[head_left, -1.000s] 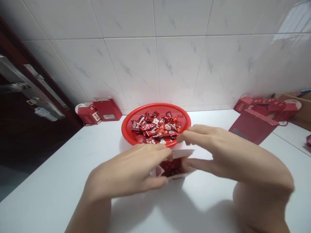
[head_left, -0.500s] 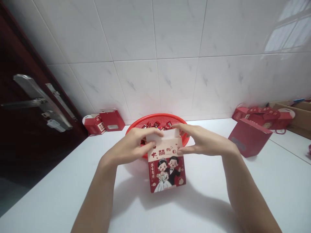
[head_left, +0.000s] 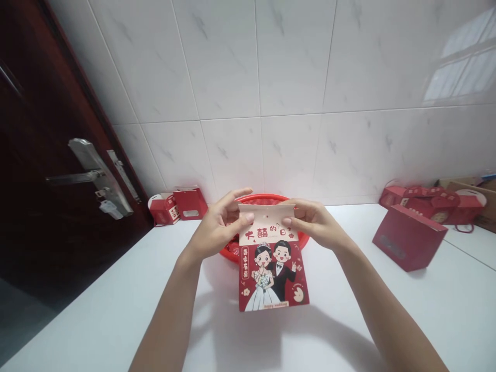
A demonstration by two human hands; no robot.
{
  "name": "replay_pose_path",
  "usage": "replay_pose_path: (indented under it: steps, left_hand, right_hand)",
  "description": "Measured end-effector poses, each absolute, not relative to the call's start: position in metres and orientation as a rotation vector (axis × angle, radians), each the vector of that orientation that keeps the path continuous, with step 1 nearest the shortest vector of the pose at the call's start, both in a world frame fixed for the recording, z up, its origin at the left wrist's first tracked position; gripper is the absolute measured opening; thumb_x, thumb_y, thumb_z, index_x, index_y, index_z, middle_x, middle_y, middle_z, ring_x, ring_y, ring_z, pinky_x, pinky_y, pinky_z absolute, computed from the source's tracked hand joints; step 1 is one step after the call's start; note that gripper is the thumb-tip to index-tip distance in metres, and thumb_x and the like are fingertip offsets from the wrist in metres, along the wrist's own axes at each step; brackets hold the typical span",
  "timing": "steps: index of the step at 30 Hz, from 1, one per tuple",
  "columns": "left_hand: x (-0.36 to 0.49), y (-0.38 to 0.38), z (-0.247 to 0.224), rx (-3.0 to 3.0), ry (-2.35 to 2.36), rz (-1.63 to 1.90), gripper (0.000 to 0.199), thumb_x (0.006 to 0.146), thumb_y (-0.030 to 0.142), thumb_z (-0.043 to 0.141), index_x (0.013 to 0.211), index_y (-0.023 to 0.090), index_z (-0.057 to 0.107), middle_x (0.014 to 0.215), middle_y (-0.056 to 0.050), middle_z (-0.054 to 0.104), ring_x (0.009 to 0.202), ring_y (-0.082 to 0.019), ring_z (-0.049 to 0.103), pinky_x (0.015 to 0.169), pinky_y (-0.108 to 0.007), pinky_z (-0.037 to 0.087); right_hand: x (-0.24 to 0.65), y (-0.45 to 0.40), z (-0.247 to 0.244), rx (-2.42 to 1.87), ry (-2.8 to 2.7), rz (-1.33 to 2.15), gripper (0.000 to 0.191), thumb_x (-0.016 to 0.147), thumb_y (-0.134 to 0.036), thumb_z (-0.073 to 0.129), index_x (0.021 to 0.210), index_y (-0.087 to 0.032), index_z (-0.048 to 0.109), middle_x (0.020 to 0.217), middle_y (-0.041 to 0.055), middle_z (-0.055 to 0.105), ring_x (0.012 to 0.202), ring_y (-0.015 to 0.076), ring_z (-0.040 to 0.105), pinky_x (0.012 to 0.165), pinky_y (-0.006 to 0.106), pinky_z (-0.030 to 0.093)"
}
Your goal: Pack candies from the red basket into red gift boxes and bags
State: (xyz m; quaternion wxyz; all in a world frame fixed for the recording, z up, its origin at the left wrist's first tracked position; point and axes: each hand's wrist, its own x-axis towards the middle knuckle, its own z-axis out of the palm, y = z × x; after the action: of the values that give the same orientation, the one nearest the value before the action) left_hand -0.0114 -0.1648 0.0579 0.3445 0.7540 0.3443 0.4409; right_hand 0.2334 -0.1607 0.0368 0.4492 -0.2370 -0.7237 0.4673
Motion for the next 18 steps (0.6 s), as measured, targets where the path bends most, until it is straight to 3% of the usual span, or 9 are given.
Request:
replay_pose_path:
  steps: [3, 7, 13, 18]
  left_hand:
    - [-0.0137, -0.1646, 0.0573, 1.968, 0.853, 1.032, 0.056, 0.089, 0.038, 0.069, 0.139, 0.021, 0.052, 0.093, -0.006, 0.071, 0.081, -0.019, 0.07, 0.067, -0.028, 0.061]
    - [-0.0141, -0.1662, 0.056, 1.974, 0.85, 1.06, 0.049, 0.09, 0.038, 0.068, 0.135, 0.023, 0.057, 0.084, -0.003, 0.07, 0.073, -0.017, 0.067, 0.061, -0.025, 0.058]
    - [-0.0116, -0.1667, 0.0553, 1.994, 0.853, 1.209, 0.025, 0.084, 0.032, 0.074, 0.106, 0.02, 0.075, 0.089, -0.005, 0.074, 0.067, -0.013, 0.065, 0.056, -0.022, 0.056]
    - [-0.0101, -0.1659, 0.0526, 1.983, 0.883, 1.267, 0.026, 0.079, 0.029, 0.077, 0.103, 0.019, 0.079, 0.087, -0.006, 0.078, 0.063, -0.013, 0.066, 0.055, -0.022, 0.057]
  right_hand:
    - [0.2357, -0.162, 0.0383, -0.564, -1.746, 1.153, 0.035, 0.087, -0.039, 0.072, 0.115, -0.019, 0.071, 0.081, 0.0028, 0.068, 0.067, 0.0138, 0.064, 0.06, 0.028, 0.056]
    - [0.2366, -0.1604, 0.0367, -0.555, -1.743, 1.126, 0.038, 0.088, -0.039, 0.072, 0.122, -0.023, 0.07, 0.082, 0.0031, 0.071, 0.066, 0.0145, 0.065, 0.058, 0.028, 0.056]
    - [0.2376, -0.1569, 0.0344, -0.559, -1.738, 0.943, 0.023, 0.085, -0.04, 0.074, 0.106, -0.03, 0.08, 0.105, 0.0045, 0.078, 0.086, 0.0182, 0.071, 0.067, 0.029, 0.059]
    - [0.2388, -0.1583, 0.0367, -0.575, -1.772, 0.869, 0.029, 0.092, -0.05, 0.063, 0.103, -0.031, 0.082, 0.096, 0.0059, 0.079, 0.077, 0.0165, 0.07, 0.063, 0.028, 0.057]
